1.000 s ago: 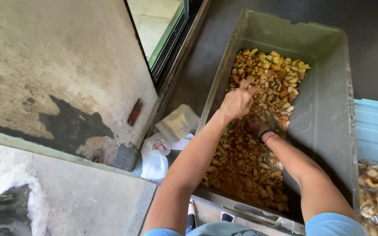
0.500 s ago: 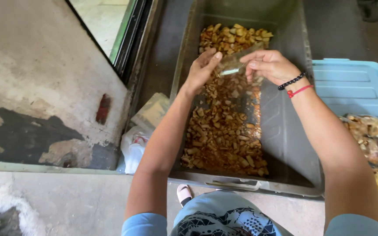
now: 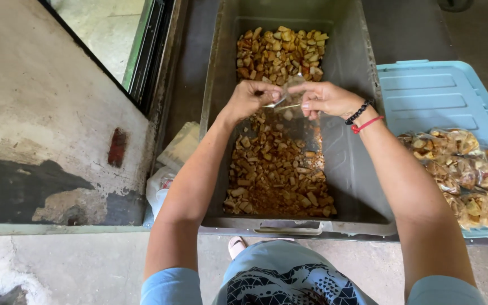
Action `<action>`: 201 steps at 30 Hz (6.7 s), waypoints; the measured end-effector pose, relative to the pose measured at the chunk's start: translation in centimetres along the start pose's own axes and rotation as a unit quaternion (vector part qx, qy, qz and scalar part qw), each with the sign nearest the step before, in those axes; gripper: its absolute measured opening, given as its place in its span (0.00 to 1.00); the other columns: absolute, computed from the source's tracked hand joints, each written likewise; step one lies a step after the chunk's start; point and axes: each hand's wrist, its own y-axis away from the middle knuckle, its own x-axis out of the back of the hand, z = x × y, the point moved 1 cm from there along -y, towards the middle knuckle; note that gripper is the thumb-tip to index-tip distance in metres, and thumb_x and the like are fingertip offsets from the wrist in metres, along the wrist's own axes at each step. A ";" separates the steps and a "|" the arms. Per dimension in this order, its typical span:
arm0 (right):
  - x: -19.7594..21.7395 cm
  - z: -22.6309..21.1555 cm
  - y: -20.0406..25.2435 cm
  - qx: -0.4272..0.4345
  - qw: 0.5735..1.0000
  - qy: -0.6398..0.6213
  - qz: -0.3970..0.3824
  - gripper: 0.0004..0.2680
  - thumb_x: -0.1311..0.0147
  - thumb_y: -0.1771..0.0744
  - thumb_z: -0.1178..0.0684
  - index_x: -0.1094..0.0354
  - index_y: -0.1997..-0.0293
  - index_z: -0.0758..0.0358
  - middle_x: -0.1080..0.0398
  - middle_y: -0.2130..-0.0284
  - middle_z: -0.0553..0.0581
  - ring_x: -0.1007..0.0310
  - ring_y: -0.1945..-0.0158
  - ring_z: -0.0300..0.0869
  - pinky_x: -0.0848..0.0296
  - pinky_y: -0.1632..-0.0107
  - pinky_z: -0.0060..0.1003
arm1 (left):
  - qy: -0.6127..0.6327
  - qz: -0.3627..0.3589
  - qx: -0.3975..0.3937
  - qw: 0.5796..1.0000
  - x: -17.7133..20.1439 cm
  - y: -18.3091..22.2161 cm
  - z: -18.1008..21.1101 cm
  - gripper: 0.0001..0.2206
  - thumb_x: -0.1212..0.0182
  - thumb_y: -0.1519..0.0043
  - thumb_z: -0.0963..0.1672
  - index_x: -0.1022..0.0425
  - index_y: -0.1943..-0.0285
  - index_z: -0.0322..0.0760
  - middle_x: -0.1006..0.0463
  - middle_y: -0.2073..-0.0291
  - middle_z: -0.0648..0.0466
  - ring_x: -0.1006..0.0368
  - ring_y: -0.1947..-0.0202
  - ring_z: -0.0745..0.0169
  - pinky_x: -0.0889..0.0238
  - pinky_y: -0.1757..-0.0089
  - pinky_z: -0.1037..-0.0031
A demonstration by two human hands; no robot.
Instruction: The person opens plastic bags, scoops chopped snack pieces from a large container into each bag by hand, and places the filled bags onto a plastic lid.
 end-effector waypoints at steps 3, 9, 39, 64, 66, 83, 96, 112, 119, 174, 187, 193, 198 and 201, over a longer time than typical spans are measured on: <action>-0.7 0.5 -0.9 0.023 0.989 0.105 0.098 0.20 0.45 0.32 0.57 0.39 0.29 0.58 0.26 0.65 0.53 0.27 0.63 0.40 0.26 0.58 0.36 | -0.048 0.040 -0.015 0.998 -0.6 0.3 0.7 0.08 0.34 0.40 0.44 0.14 0.55 0.40 0.13 0.64 0.54 0.20 0.66 0.70 0.25 0.60 0.76; -2.6 -0.9 -0.9 0.207 0.832 0.326 0.397 0.17 0.34 0.33 0.53 0.35 0.41 0.66 0.33 0.46 0.67 0.30 0.44 0.53 0.28 0.47 0.46 | 0.010 0.177 0.038 0.983 -1.6 0.2 2.1 0.07 0.28 0.39 0.44 0.16 0.58 0.36 0.16 0.69 0.52 0.24 0.71 0.69 0.29 0.66 0.76; -2.2 5.2 -4.2 0.058 0.899 0.221 0.373 0.06 0.47 0.31 0.56 0.27 0.63 0.66 0.28 0.65 0.54 0.29 0.66 0.40 0.31 0.62 0.38 | -0.245 0.132 -0.193 0.941 -0.4 0.7 2.5 0.07 0.30 0.50 0.35 0.18 0.66 0.36 0.17 0.62 0.49 0.20 0.62 0.53 0.25 0.57 0.67; -27.0 14.3 -10.7 -0.026 0.884 0.290 -0.365 0.24 0.40 0.35 0.39 0.41 0.38 0.62 0.29 0.53 0.63 0.28 0.51 0.51 0.30 0.47 0.45 | -0.457 0.178 -0.066 0.869 1.4 0.8 -0.1 0.18 0.39 0.45 0.35 0.19 0.47 0.43 0.21 0.52 0.47 0.22 0.58 0.42 0.27 0.60 0.55; -28.4 14.2 -9.3 -0.026 0.887 0.264 -0.379 0.25 0.39 0.36 0.39 0.42 0.37 0.62 0.29 0.51 0.63 0.29 0.50 0.51 0.30 0.46 0.45 | -0.458 0.166 -0.069 0.871 1.2 0.4 -1.0 0.22 0.39 0.51 0.34 0.18 0.48 0.42 0.21 0.53 0.46 0.22 0.60 0.41 0.27 0.62 0.55; -28.0 11.1 -7.0 -0.080 0.900 0.185 -0.385 0.38 0.35 0.41 0.34 0.49 0.26 0.58 0.29 0.44 0.62 0.30 0.43 0.51 0.31 0.43 0.45 | -0.504 0.109 -0.066 0.854 0.6 0.0 -2.2 0.09 0.35 0.47 0.38 0.18 0.58 0.34 0.21 0.62 0.42 0.22 0.63 0.39 0.27 0.63 0.54; -27.1 9.8 -4.3 -0.116 0.916 0.095 -0.372 0.38 0.34 0.43 0.38 0.49 0.25 0.56 0.26 0.44 0.66 0.27 0.43 0.50 0.28 0.42 0.42 | -0.504 0.072 0.028 0.860 0.4 -1.0 -4.5 0.27 0.34 0.44 0.59 0.21 0.61 0.29 0.21 0.62 0.39 0.21 0.62 0.38 0.26 0.63 0.54; -18.2 1.4 0.5 -0.237 0.917 -0.020 -0.320 0.17 0.35 0.40 0.55 0.27 0.46 0.60 0.22 0.59 0.56 0.22 0.66 0.37 0.27 0.73 0.32 | -0.470 0.073 0.079 0.876 1.8 0.7 -3.5 0.21 0.28 0.45 0.55 0.17 0.59 0.36 0.19 0.63 0.39 0.22 0.59 0.38 0.27 0.60 0.53; -5.9 -2.0 1.0 -0.050 0.959 -0.277 -0.015 0.13 0.40 0.35 0.54 0.34 0.47 0.64 0.25 0.53 0.59 0.20 0.63 0.44 0.23 0.76 0.32 | -0.371 0.040 0.052 0.926 -1.0 0.6 -2.8 0.14 0.29 0.46 0.46 0.16 0.52 0.42 0.18 0.62 0.39 0.20 0.62 0.41 0.26 0.59 0.58; -23.9 28.3 -2.3 -0.057 0.950 0.096 -0.292 0.20 0.48 0.31 0.45 0.38 0.33 0.63 0.31 0.40 0.62 0.30 0.43 0.45 0.33 0.40 0.40 | 0.711 0.088 0.287 0.636 -4.5 -3.3 -9.3 0.19 0.52 0.35 0.43 0.37 0.36 0.30 0.33 0.43 0.43 0.36 0.42 0.44 0.33 0.42 0.47; -8.0 -1.5 -0.1 -0.084 0.985 -0.142 -0.047 0.10 0.40 0.38 0.62 0.34 0.55 0.61 0.26 0.61 0.61 0.23 0.67 0.42 0.27 0.78 0.31 | -0.256 0.104 0.056 0.959 -1.8 -0.5 -5.0 0.27 0.26 0.48 0.45 0.25 0.39 0.28 0.18 0.57 0.36 0.20 0.58 0.52 0.26 0.55 0.68; -5.5 -1.8 0.5 -0.077 0.974 -0.186 0.107 0.10 0.42 0.34 0.57 0.36 0.50 0.62 0.28 0.61 0.60 0.23 0.66 0.41 0.27 0.76 0.32 | -0.406 -0.013 -0.043 0.913 -5.1 -0.5 -7.3 0.20 0.30 0.50 0.39 0.24 0.47 0.32 0.18 0.62 0.43 0.20 0.64 0.55 0.27 0.65 0.68; -6.0 -0.7 -0.1 -0.139 0.974 0.070 0.166 0.13 0.39 0.34 0.55 0.36 0.46 0.61 0.33 0.57 0.53 0.27 0.67 0.35 0.29 0.80 0.32 | -0.239 -0.070 0.113 0.962 -6.5 0.3 -4.3 0.21 0.29 0.48 0.42 0.24 0.45 0.30 0.17 0.65 0.44 0.19 0.66 0.59 0.27 0.62 0.71; -5.7 0.0 0.0 -0.076 0.979 0.002 0.189 0.08 0.42 0.34 0.58 0.30 0.51 0.64 0.26 0.59 0.54 0.33 0.76 0.39 0.35 0.80 0.30 | -0.206 -0.089 0.118 0.967 -6.0 1.1 -1.3 0.18 0.31 0.50 0.40 0.20 0.49 0.31 0.15 0.65 0.46 0.19 0.65 0.59 0.25 0.61 0.70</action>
